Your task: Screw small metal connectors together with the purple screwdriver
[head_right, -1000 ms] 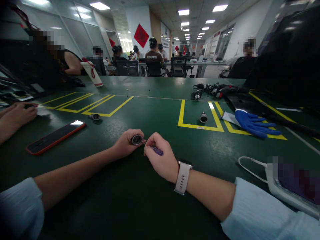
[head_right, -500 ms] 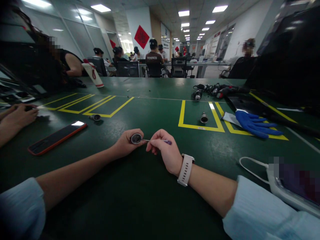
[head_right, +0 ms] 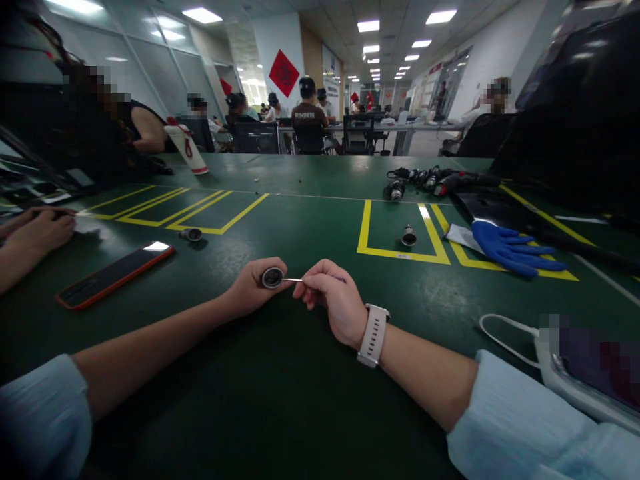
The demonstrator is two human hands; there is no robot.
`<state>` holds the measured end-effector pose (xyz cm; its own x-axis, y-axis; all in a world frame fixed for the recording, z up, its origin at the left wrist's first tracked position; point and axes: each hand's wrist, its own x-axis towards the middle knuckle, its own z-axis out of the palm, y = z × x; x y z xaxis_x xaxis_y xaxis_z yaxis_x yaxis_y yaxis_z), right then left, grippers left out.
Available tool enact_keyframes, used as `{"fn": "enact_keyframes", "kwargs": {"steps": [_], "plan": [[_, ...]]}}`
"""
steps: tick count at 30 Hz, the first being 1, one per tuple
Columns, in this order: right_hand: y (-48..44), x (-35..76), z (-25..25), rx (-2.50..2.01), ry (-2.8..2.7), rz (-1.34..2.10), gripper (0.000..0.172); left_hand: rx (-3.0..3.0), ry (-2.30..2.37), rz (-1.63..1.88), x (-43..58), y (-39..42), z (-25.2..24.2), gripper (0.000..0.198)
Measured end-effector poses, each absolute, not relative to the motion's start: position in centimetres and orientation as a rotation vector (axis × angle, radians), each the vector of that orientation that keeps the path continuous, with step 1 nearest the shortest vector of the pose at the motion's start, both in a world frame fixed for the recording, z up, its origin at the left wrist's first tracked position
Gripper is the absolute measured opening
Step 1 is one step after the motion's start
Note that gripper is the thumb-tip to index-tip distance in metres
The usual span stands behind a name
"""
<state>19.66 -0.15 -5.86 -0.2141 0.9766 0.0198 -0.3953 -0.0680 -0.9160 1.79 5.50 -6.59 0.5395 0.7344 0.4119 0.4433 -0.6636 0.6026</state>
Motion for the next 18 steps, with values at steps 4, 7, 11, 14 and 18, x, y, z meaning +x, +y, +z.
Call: {"fn": "enact_keyframes", "kwargs": {"steps": [4,7,11,14,18], "plan": [[-0.22,19.65,-5.96,-0.772,-1.03,1.549,0.006,2.326,0.962,0.929,1.8,5.6,-6.68,0.014],[-0.44,19.61,-6.09,-0.798,-1.092,1.463,0.006,2.344,1.006,0.925,1.75,5.72,-6.74,0.014],[-0.79,19.43,-6.06,-0.89,-1.197,1.349,0.006,2.376,1.05,0.907,1.7,5.75,-6.73,0.014],[-0.94,19.32,-5.89,-0.892,-1.182,1.385,0.006,2.38,1.057,0.911,1.74,5.67,-6.67,0.014],[-0.88,19.35,-5.73,-0.846,-1.094,1.477,0.006,2.351,1.035,0.929,1.82,5.6,-6.57,0.013]]}}
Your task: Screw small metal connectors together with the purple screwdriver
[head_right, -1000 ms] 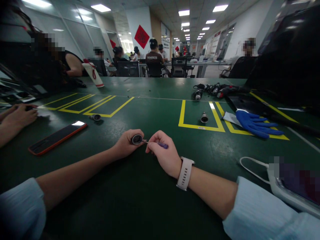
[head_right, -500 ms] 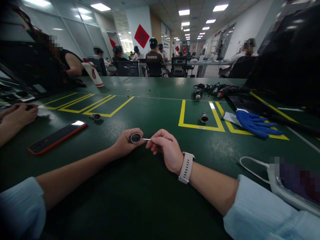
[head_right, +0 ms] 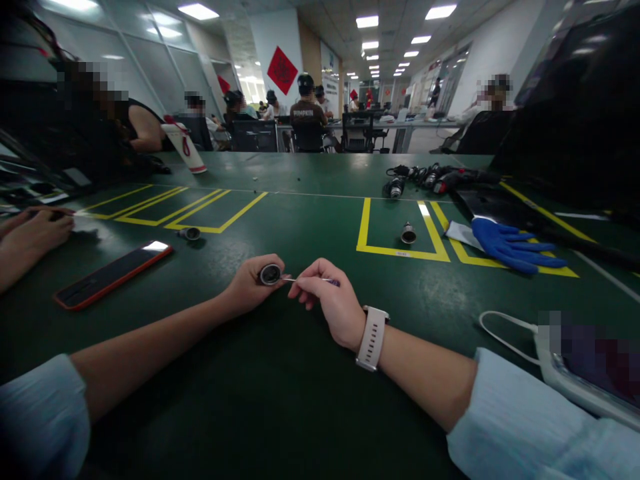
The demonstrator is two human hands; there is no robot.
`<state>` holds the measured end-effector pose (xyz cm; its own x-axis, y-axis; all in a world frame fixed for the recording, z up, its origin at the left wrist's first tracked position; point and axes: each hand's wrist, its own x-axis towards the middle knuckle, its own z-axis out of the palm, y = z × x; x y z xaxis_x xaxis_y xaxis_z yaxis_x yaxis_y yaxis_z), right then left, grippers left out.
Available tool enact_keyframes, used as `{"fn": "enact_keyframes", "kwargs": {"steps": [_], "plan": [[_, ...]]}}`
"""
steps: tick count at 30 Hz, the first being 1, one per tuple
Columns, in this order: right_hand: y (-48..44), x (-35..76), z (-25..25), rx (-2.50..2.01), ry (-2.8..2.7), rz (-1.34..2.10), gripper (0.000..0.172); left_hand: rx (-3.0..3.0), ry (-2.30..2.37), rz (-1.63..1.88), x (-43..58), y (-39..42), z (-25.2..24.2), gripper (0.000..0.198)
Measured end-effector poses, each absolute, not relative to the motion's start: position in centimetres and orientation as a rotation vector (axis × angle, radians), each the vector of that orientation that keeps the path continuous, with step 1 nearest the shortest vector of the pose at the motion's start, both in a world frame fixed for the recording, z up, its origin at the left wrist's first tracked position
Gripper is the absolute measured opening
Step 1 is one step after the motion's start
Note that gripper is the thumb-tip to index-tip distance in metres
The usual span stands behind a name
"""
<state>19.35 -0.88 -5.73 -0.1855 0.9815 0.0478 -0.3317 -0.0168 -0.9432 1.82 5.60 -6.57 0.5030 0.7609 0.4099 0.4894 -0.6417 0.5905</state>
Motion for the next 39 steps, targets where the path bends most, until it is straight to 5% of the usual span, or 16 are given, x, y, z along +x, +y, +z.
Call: {"fn": "enact_keyframes", "kwargs": {"steps": [39], "plan": [[-1.06,19.4,-5.92,-0.802,-1.199,1.389,0.005,2.181,0.996,0.948,1.81,5.54,-6.1,0.016]]}}
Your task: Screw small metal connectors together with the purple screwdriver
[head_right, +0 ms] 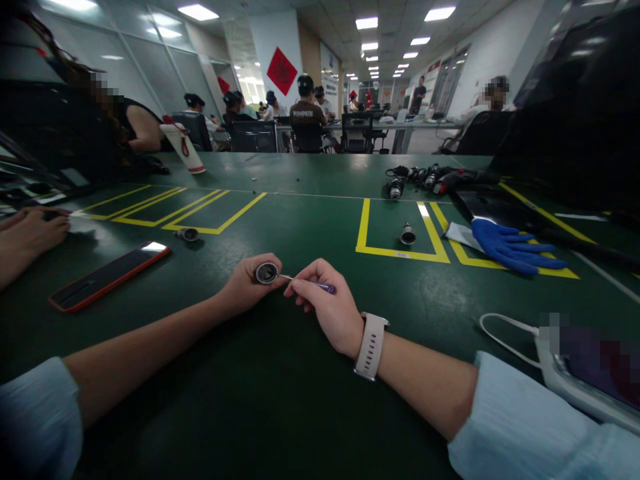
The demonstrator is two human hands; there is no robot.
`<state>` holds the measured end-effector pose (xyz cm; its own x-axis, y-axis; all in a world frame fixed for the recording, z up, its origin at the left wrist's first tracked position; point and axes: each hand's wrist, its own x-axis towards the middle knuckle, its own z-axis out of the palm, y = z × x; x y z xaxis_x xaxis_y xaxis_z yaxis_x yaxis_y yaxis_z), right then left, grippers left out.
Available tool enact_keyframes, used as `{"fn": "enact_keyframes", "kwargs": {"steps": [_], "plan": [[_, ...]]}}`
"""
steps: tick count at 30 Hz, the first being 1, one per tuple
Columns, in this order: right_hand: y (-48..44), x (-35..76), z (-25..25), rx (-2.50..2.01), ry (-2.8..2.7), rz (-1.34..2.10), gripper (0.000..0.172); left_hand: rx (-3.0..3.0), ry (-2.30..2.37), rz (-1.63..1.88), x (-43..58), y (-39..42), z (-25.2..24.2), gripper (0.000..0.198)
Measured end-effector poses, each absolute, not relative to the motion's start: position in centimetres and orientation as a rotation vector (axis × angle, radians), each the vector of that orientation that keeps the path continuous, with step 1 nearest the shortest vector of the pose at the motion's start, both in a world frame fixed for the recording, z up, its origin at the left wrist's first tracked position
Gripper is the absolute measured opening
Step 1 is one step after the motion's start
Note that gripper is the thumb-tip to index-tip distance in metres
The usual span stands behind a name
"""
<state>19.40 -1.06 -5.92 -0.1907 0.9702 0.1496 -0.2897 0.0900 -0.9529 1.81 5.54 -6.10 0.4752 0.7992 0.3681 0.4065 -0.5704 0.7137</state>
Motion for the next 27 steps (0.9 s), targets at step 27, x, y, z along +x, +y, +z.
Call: {"fn": "enact_keyframes", "kwargs": {"steps": [27], "plan": [[-0.92,19.31,-5.59,-0.85,-1.15,1.483,0.005,2.206,0.999,0.932,1.62,5.55,-6.03,0.013]]}}
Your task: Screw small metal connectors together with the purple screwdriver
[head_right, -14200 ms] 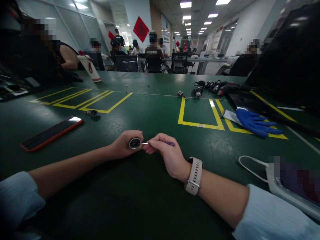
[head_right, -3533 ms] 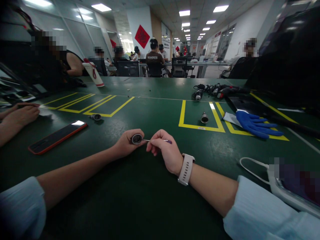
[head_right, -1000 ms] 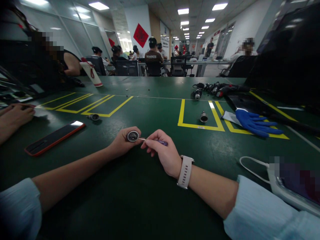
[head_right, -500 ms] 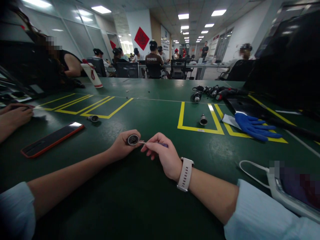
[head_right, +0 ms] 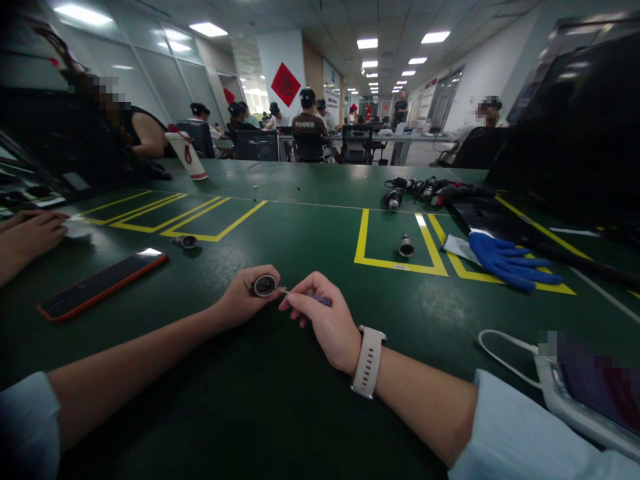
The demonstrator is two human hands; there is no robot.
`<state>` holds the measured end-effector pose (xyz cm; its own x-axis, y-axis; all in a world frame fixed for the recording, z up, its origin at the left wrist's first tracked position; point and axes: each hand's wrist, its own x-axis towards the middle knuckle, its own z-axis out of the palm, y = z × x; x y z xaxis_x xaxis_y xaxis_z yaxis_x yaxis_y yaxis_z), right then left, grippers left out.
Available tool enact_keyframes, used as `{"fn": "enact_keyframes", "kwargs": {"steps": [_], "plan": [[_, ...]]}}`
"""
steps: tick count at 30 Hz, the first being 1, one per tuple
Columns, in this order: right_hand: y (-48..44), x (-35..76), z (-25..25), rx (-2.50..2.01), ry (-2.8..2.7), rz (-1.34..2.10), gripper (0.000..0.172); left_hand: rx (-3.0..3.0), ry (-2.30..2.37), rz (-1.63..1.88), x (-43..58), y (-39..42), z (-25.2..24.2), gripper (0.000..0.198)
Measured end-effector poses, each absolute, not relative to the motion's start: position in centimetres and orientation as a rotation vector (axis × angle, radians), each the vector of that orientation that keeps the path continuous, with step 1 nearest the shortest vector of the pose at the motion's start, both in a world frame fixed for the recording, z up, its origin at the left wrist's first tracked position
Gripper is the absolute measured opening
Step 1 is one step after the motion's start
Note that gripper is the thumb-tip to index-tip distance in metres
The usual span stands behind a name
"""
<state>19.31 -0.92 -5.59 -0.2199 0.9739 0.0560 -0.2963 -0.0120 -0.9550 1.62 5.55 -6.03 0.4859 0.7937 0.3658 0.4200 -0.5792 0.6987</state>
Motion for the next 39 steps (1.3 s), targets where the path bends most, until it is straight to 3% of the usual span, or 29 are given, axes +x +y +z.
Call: {"fn": "enact_keyframes", "kwargs": {"steps": [11,25,39], "plan": [[-0.5,19.5,-5.7,-0.745,-1.004,1.649,0.006,2.069,0.932,0.894,1.6,5.6,-5.6,0.016],[-1.3,19.1,-5.6,-0.874,-1.303,1.284,0.004,2.089,1.012,0.884,1.6,5.8,-6.1,0.016],[-1.4,19.0,-5.3,-0.822,-1.296,1.435,0.008,1.938,0.882,0.871,1.4,5.6,-5.7,0.021]]}}
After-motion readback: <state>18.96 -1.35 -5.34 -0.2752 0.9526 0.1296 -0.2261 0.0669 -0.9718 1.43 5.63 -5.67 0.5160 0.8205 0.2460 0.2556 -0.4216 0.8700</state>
